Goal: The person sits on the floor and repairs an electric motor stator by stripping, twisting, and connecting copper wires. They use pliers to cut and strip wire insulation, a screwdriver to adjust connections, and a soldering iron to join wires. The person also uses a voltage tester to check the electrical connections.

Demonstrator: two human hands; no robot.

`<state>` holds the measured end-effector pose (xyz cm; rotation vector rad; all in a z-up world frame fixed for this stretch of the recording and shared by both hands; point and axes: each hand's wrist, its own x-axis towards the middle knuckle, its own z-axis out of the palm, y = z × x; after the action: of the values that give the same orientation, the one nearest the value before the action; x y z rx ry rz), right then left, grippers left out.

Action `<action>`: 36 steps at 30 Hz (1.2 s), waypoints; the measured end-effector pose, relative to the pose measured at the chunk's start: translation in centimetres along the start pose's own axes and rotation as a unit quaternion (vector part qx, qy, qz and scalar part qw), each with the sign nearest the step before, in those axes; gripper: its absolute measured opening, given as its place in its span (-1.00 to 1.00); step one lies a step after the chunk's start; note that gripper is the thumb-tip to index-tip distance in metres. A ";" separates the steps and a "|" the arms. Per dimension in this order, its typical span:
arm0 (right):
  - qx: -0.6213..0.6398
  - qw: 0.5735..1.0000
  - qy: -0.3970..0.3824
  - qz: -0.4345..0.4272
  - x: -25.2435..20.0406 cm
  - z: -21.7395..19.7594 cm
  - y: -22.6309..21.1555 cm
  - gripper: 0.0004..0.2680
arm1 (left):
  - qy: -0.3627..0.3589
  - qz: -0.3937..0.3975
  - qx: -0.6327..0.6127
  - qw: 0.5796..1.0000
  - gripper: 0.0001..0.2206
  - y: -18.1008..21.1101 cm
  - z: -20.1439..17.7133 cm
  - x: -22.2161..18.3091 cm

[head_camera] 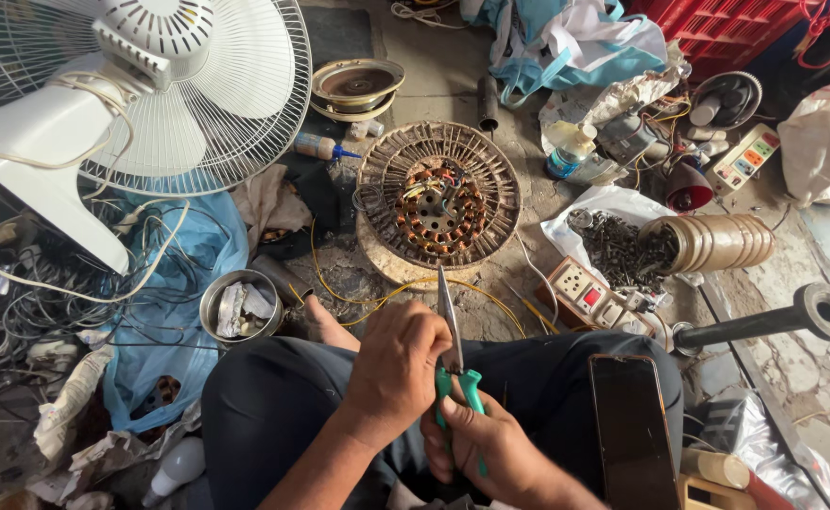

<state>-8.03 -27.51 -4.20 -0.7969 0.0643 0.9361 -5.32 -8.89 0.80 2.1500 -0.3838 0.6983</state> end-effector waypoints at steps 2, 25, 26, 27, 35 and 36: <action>-0.062 0.998 -0.010 0.003 0.0 0.2 -1.0 -0.67 | 0.021 -0.028 -0.028 0.999 -0.92 -0.2 0.2 -0.2; -0.290 0.957 0.006 0.010 0.2 0.6 -3.2 -0.58 | 0.028 -0.126 -0.157 0.979 -0.93 -1.6 0.7 -1.4; -0.249 0.968 0.015 0.026 0.2 0.7 -3.1 -0.58 | 0.043 -0.122 -0.162 0.978 -0.93 -1.6 0.7 -1.3; -0.208 0.977 0.024 0.042 0.0 0.8 -3.0 -0.57 | 0.057 -0.119 -0.167 0.977 -0.92 -1.6 0.7 -1.3; -0.279 0.952 0.060 0.112 -2.0 -0.1 -2.3 -0.57 | 0.127 -0.123 -0.071 0.982 -0.92 -2.1 0.0 -0.4; -0.313 0.942 0.049 0.107 -2.4 -0.4 -2.3 -0.60 | 0.138 -0.104 -0.037 0.984 -0.93 -2.1 -0.2 -0.3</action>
<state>-7.75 -30.20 -2.22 -1.4494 -0.0684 1.1389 -4.57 -7.38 -0.57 1.9539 -0.0356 0.8319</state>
